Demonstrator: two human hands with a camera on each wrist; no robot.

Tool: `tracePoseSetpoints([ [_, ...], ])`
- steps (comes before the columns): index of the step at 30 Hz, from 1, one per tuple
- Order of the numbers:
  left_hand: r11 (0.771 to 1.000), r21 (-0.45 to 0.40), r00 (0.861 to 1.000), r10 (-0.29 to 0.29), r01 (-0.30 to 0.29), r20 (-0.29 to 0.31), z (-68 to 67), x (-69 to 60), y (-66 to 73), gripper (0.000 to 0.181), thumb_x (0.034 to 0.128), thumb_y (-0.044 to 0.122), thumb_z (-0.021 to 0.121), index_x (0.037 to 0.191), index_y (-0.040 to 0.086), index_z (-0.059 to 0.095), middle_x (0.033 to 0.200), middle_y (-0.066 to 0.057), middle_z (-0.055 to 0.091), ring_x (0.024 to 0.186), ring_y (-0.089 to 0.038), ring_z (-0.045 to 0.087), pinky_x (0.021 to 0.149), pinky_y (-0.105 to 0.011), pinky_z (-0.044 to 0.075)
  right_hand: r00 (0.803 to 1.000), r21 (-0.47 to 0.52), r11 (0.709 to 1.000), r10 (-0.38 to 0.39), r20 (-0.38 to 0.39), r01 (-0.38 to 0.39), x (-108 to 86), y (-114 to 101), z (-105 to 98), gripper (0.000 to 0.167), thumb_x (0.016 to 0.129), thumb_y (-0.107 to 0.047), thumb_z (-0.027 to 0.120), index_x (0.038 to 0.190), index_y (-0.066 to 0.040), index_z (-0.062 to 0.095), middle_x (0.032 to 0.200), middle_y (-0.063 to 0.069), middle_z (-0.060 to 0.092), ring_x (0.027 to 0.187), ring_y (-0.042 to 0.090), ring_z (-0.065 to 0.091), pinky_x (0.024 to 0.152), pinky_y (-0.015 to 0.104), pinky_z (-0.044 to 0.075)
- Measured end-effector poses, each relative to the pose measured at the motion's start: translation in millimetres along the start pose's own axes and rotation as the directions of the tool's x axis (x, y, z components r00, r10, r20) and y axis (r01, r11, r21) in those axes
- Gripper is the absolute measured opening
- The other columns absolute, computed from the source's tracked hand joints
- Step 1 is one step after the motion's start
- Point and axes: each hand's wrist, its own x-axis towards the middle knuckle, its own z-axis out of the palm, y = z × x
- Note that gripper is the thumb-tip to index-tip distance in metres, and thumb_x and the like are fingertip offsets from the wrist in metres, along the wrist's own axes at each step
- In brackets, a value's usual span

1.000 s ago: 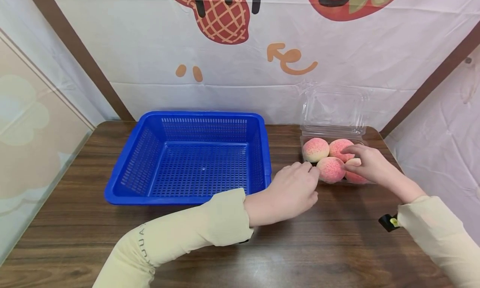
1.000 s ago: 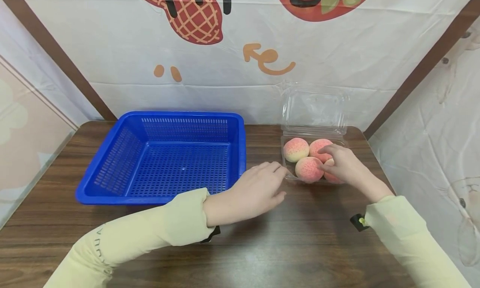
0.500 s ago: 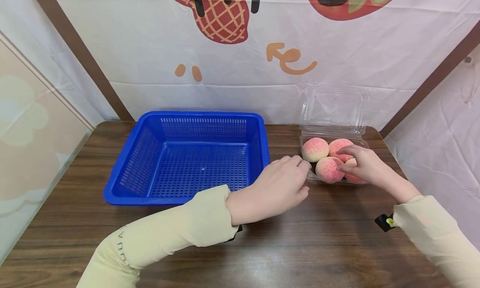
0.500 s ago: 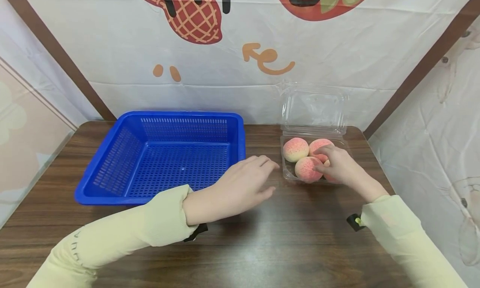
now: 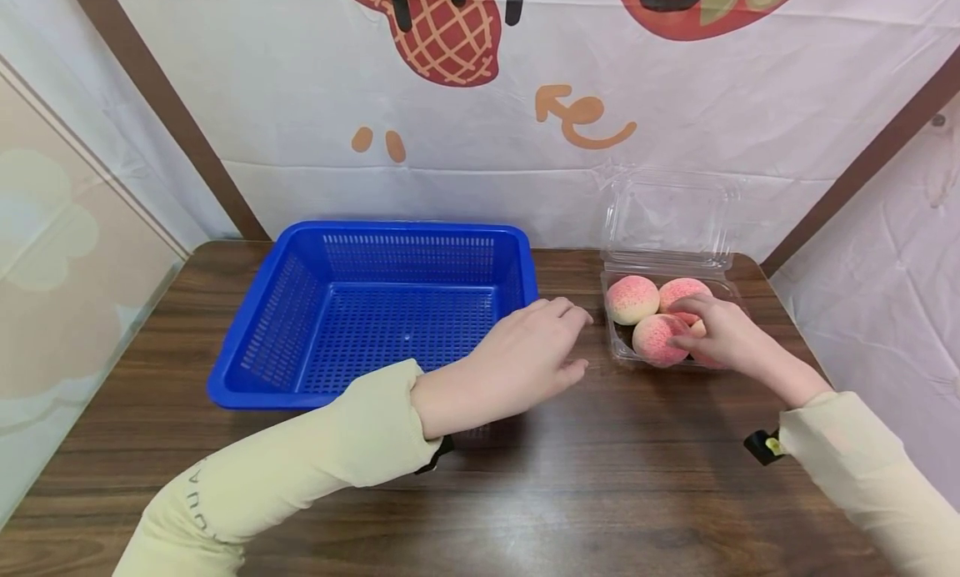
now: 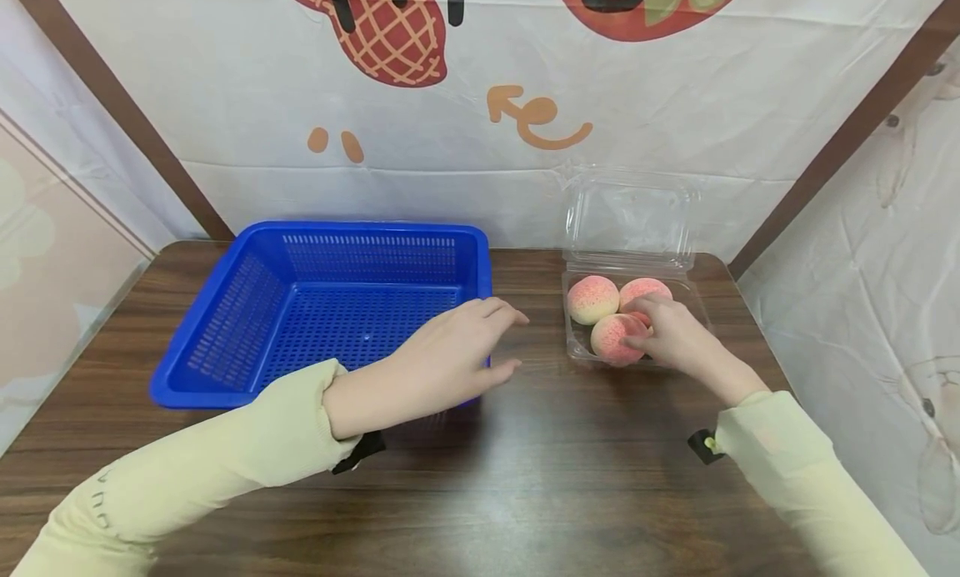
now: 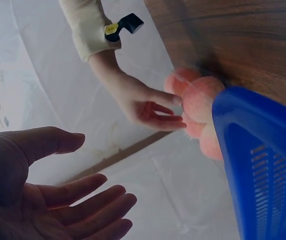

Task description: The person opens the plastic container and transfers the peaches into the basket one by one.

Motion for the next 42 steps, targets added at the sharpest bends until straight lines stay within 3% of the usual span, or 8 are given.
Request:
tracePoseSetpoints([
  [5, 0.998, -0.052, 1.000, -0.030, 0.030, 0.003, -4.7, -4.6, -8.2, 0.037, 0.0857, 0.025, 0.061, 0.117, 0.006, 0.057, 0.113, -0.003, 0.059, 0.101, -0.016, 0.055, 0.084, -0.028, 0.047, 1.000, -0.018, 1.000, -0.013, -0.007, 0.013, 0.7, 0.1, 2.9, 0.040, 0.074, -0.011, 0.073, 0.108, 0.005, 0.059, 0.105, 0.021, 0.060, 0.089, 0.033, 0.058, 0.074, 0.047, 0.046],
  [11, 0.994, -0.102, 0.998, -0.044, 0.040, -0.039, -13.0, -12.4, -17.3, 0.038, 0.0849, 0.023, 0.062, 0.117, 0.005, 0.057, 0.115, -0.005, 0.058, 0.098, -0.016, 0.056, 0.080, -0.029, 0.047, 1.000, -0.026, 1.000, -0.013, -0.014, 0.012, 2.0, -0.6, 5.6, 0.040, 0.073, -0.012, 0.075, 0.105, 0.006, 0.060, 0.101, 0.020, 0.061, 0.077, 0.026, 0.056, 0.067, 0.041, 0.046],
  [25, 0.982, -0.147, 0.988, -0.132, 0.120, -0.074, -29.7, -29.7, -36.8, 0.039, 0.0846, 0.024, 0.063, 0.118, 0.006, 0.056, 0.118, -0.004, 0.058, 0.108, -0.017, 0.054, 0.088, -0.033, 0.047, 1.000, -0.011, 1.000, -0.003, 0.013, 0.004, 1.7, -1.0, 10.3, 0.038, 0.073, -0.011, 0.074, 0.105, 0.005, 0.060, 0.101, 0.020, 0.060, 0.086, 0.029, 0.057, 0.073, 0.045, 0.046],
  [34, 0.976, -0.163, 0.974, -0.172, 0.147, -0.150, -41.2, -46.6, -48.6, 0.040, 0.0836, 0.023, 0.064, 0.118, 0.005, 0.056, 0.116, -0.006, 0.058, 0.109, -0.019, 0.054, 0.090, -0.036, 0.046, 1.000, -0.031, 0.999, 0.015, 0.013, -0.015, 0.7, 0.2, 14.3, 0.041, 0.073, -0.014, 0.074, 0.107, 0.003, 0.059, 0.105, 0.020, 0.059, 0.089, 0.031, 0.058, 0.073, 0.046, 0.047],
  [42, 0.960, -0.203, 0.960, -0.227, 0.192, -0.163, -48.4, -58.5, -60.0, 0.042, 0.0837, 0.021, 0.064, 0.120, 0.004, 0.055, 0.118, -0.009, 0.057, 0.109, -0.023, 0.054, 0.089, -0.039, 0.046, 0.999, -0.063, 0.997, 0.040, 0.025, -0.039, 0.9, -0.1, 16.9, 0.045, 0.074, -0.019, 0.073, 0.111, 0.002, 0.058, 0.110, 0.021, 0.058, 0.093, 0.031, 0.057, 0.075, 0.048, 0.046],
])
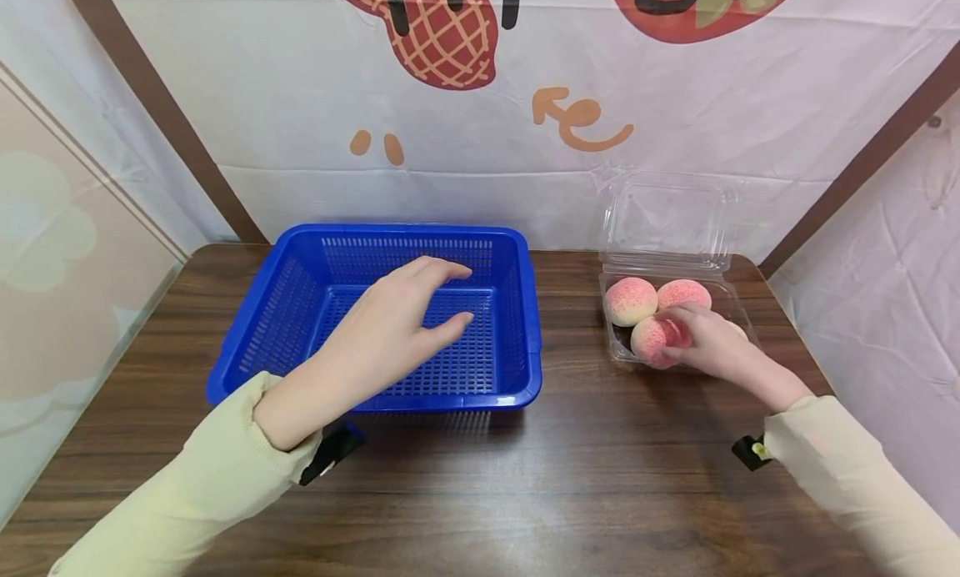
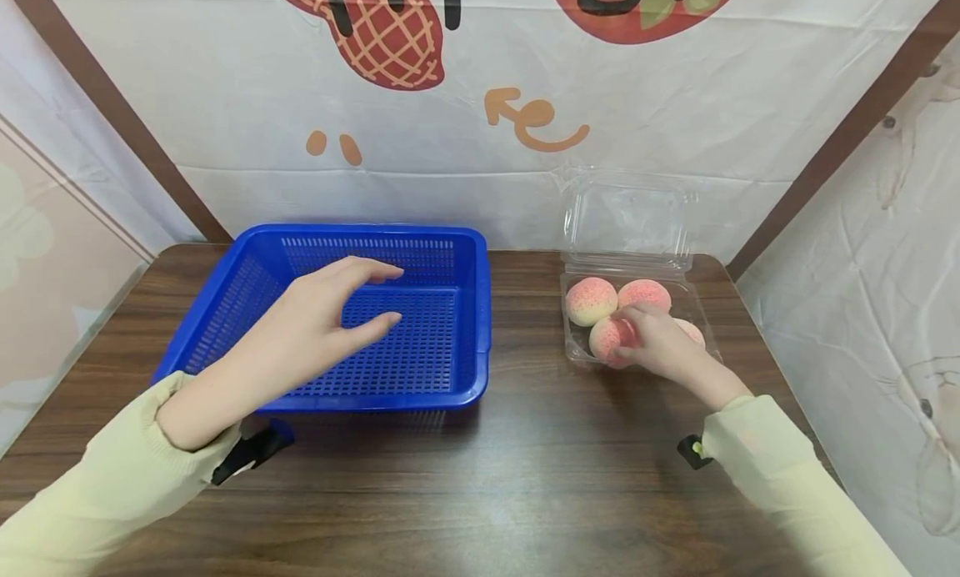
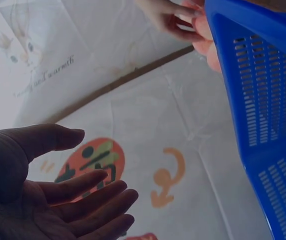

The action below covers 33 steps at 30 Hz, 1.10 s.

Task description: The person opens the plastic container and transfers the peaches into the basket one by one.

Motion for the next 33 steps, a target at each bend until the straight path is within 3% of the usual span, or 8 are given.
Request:
tracePoseSetpoints([
  [8, 0.999, -0.023, 0.998, -0.048, 0.047, -0.035, -7.4, -7.8, -15.5, 0.038, 0.0854, 0.018, 0.062, 0.120, 0.003, 0.055, 0.116, -0.011, 0.058, 0.105, -0.025, 0.055, 0.085, -0.042, 0.046, 0.999, 0.038, 0.998, -0.044, -0.011, 0.044, 0.0, 1.3, 2.8, 0.045, 0.073, -0.013, 0.073, 0.110, 0.007, 0.057, 0.108, 0.025, 0.057, 0.099, 0.036, 0.054, 0.082, 0.050, 0.043],
  [22, 0.986, -0.047, 0.982, -0.163, 0.159, -0.094, -21.6, -23.6, -40.9, 0.042, 0.0863, 0.022, 0.062, 0.123, 0.004, 0.053, 0.119, -0.016, 0.056, 0.111, -0.030, 0.051, 0.089, -0.048, 0.042, 0.999, 0.044, 0.998, -0.041, -0.004, 0.041, 0.8, 2.9, 5.3, 0.050, 0.073, -0.016, 0.074, 0.114, 0.007, 0.055, 0.111, 0.026, 0.056, 0.104, 0.039, 0.052, 0.086, 0.051, 0.042],
  [33, 0.977, -0.047, 0.957, -0.211, 0.206, -0.199, -26.8, -40.4, -65.1, 0.042, 0.0864, 0.024, 0.062, 0.123, 0.005, 0.054, 0.114, -0.017, 0.059, 0.101, -0.030, 0.054, 0.072, -0.041, 0.042, 0.999, 0.059, 0.997, -0.041, -0.008, 0.041, 1.4, 2.9, 7.8, 0.051, 0.072, -0.013, 0.075, 0.114, 0.008, 0.054, 0.111, 0.026, 0.056, 0.106, 0.038, 0.051, 0.088, 0.050, 0.041],
])
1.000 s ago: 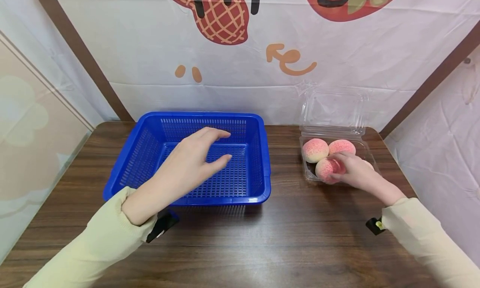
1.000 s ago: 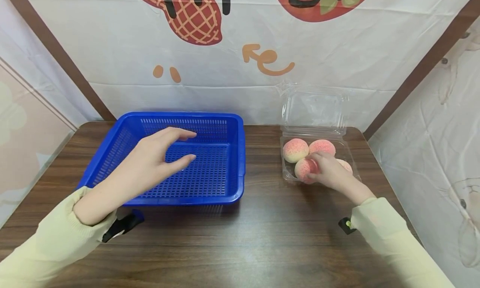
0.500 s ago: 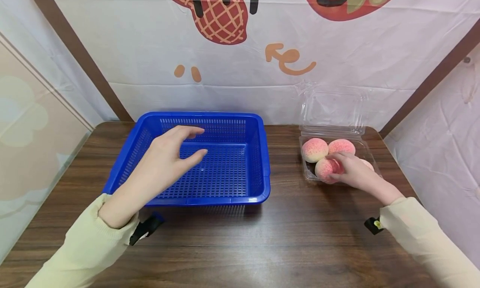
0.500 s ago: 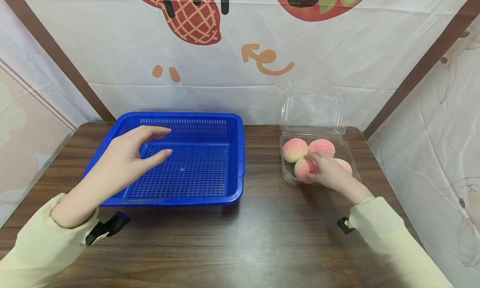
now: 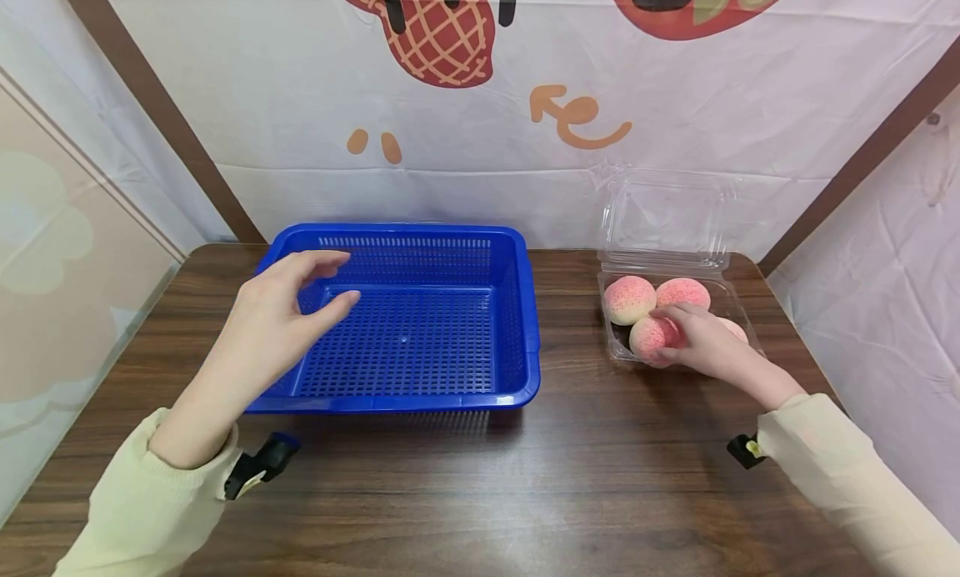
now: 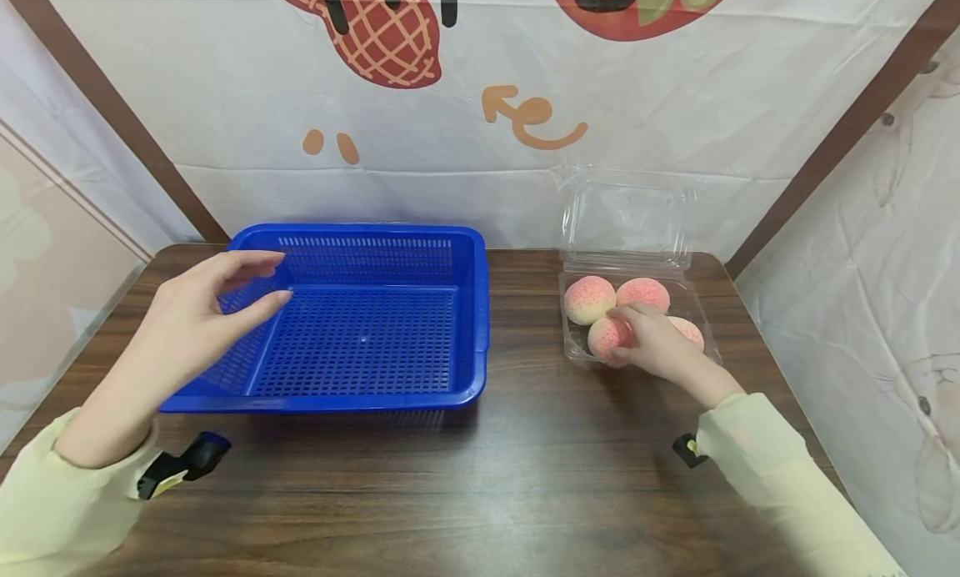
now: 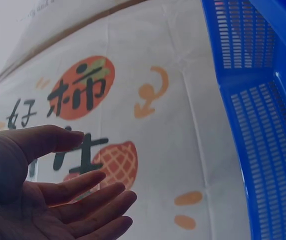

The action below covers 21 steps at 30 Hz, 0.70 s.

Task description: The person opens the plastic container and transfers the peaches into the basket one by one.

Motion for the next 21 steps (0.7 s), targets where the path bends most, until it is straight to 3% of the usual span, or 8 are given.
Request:
tracePoseSetpoints([
  [8, 0.997, -0.022, 0.997, -0.071, 0.070, -0.043, -3.4, -5.5, -18.3, 0.041, 0.0869, 0.025, 0.060, 0.121, 0.004, 0.054, 0.113, -0.020, 0.059, 0.105, -0.035, 0.053, 0.080, -0.050, 0.043, 1.000, -0.005, 1.000, 0.021, 0.017, -0.021, 0.6, 0.3, 0.0, 0.052, 0.073, -0.016, 0.074, 0.115, 0.006, 0.054, 0.113, 0.026, 0.054, 0.107, 0.037, 0.049, 0.086, 0.051, 0.042],
  [21, 0.991, -0.004, 0.984, -0.133, 0.134, -0.116, -3.1, -16.0, -53.4, 0.042, 0.0875, 0.025, 0.060, 0.121, -0.001, 0.054, 0.114, -0.024, 0.056, 0.108, -0.041, 0.050, 0.085, -0.056, 0.038, 0.999, -0.006, 1.000, 0.026, 0.032, -0.025, 1.1, 0.9, 0.9, 0.053, 0.074, -0.018, 0.074, 0.117, 0.006, 0.053, 0.113, 0.026, 0.055, 0.104, 0.037, 0.052, 0.084, 0.050, 0.044],
])
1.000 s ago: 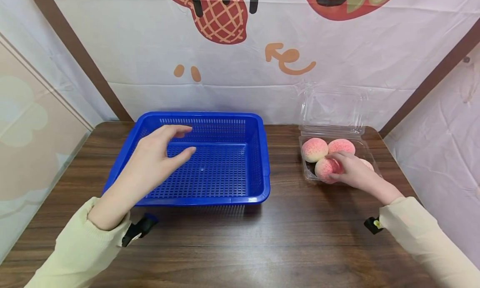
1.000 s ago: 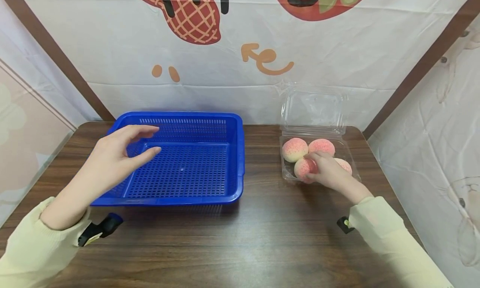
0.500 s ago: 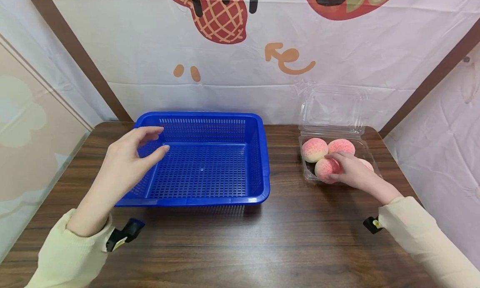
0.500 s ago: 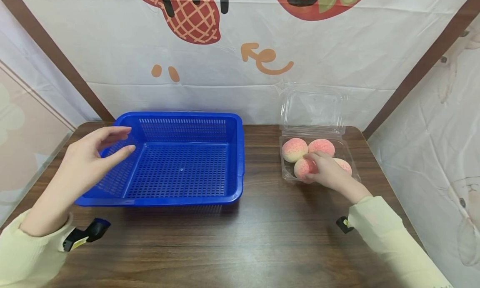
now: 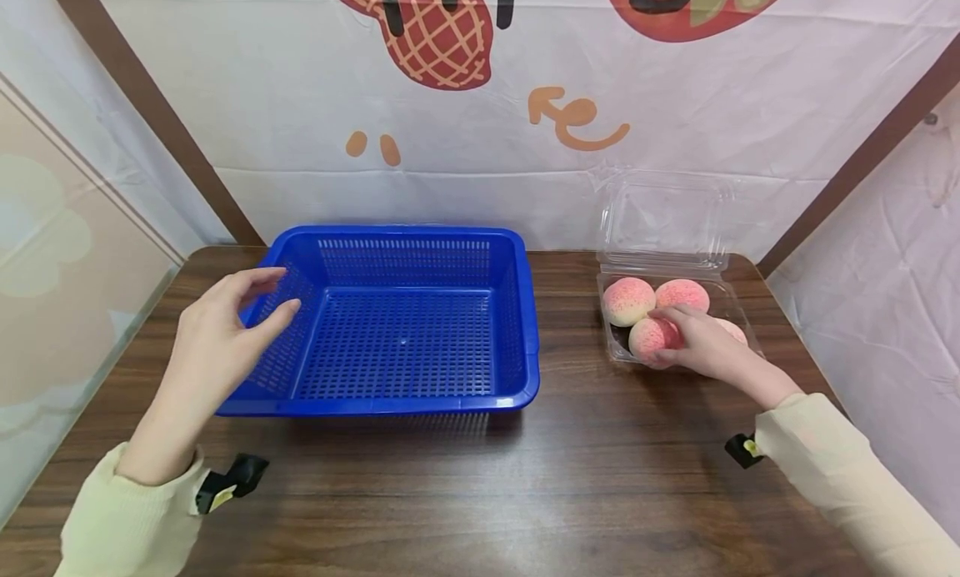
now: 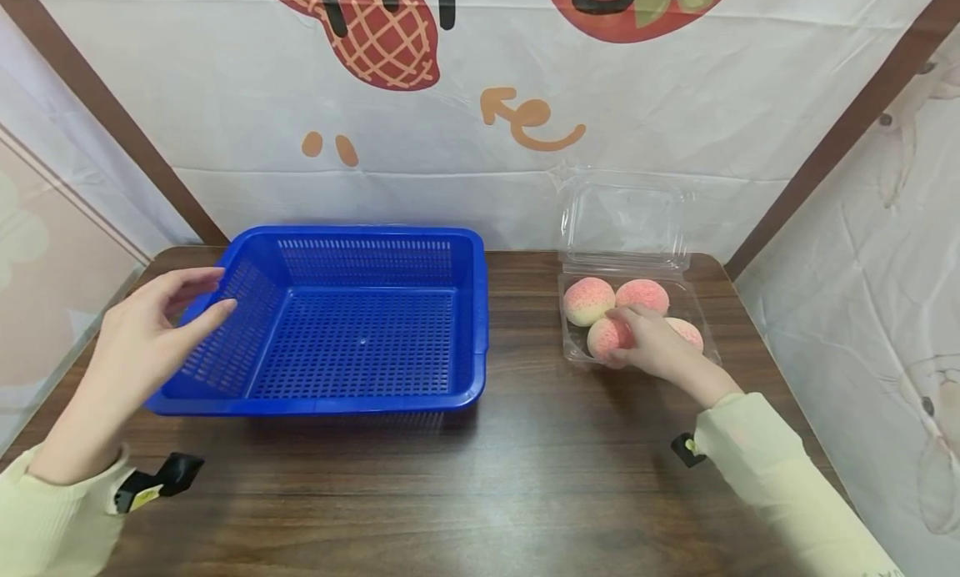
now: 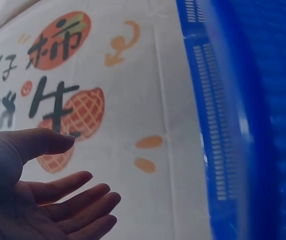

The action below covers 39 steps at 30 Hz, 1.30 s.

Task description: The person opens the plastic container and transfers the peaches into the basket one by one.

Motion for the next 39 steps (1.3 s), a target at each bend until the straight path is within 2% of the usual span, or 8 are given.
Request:
tracePoseSetpoints([
  [9, 0.998, 0.008, 0.998, -0.054, 0.054, -0.031, 1.4, -2.3, -25.7, 0.042, 0.0884, 0.023, 0.058, 0.121, -0.003, 0.053, 0.117, -0.026, 0.055, 0.108, -0.042, 0.049, 0.084, -0.055, 0.039, 1.000, 0.011, 1.000, 0.001, 0.009, -0.001, 0.0, 0.9, 0.9, 0.053, 0.074, -0.016, 0.074, 0.118, 0.006, 0.052, 0.114, 0.026, 0.054, 0.103, 0.036, 0.052, 0.084, 0.050, 0.044],
  [18, 0.998, 0.015, 0.997, -0.063, 0.064, -0.055, 7.8, -4.3, -43.7, 0.041, 0.0889, 0.022, 0.057, 0.122, -0.003, 0.052, 0.117, -0.027, 0.054, 0.107, -0.044, 0.050, 0.082, -0.056, 0.040, 1.000, 0.014, 1.000, -0.003, 0.004, 0.003, 0.3, 1.2, 1.2, 0.054, 0.074, -0.017, 0.074, 0.118, 0.006, 0.052, 0.114, 0.027, 0.053, 0.105, 0.037, 0.051, 0.084, 0.050, 0.043],
  [26, 0.998, 0.014, 0.996, -0.059, 0.060, -0.066, 14.6, -4.7, -62.2, 0.041, 0.0890, 0.020, 0.056, 0.122, -0.005, 0.051, 0.117, -0.030, 0.052, 0.106, -0.047, 0.050, 0.081, -0.059, 0.040, 1.000, 0.016, 1.000, 0.009, 0.011, -0.009, 1.2, 1.9, 1.6, 0.055, 0.075, -0.020, 0.074, 0.119, 0.006, 0.052, 0.115, 0.027, 0.053, 0.106, 0.038, 0.050, 0.086, 0.050, 0.042],
  [33, 0.999, 0.027, 0.996, -0.024, 0.026, -0.086, 19.5, -3.7, -77.9, 0.038, 0.0875, 0.016, 0.057, 0.118, -0.006, 0.053, 0.115, -0.030, 0.052, 0.101, -0.046, 0.050, 0.080, -0.057, 0.038, 1.000, 0.008, 1.000, 0.010, 0.013, -0.010, 2.4, 2.7, 1.9, 0.056, 0.074, -0.021, 0.074, 0.118, 0.005, 0.053, 0.113, 0.027, 0.054, 0.104, 0.038, 0.050, 0.085, 0.051, 0.043],
  [39, 0.999, 0.050, 0.997, 0.002, 0.002, -0.072, 21.8, -4.0, -88.2, 0.040, 0.0880, 0.015, 0.056, 0.121, -0.006, 0.051, 0.119, -0.030, 0.051, 0.099, -0.046, 0.051, 0.078, -0.058, 0.039, 1.000, -0.003, 1.000, 0.005, 0.008, -0.005, 3.1, 3.8, 2.4, 0.056, 0.075, -0.024, 0.074, 0.119, 0.004, 0.053, 0.112, 0.025, 0.054, 0.102, 0.036, 0.051, 0.083, 0.051, 0.043],
])
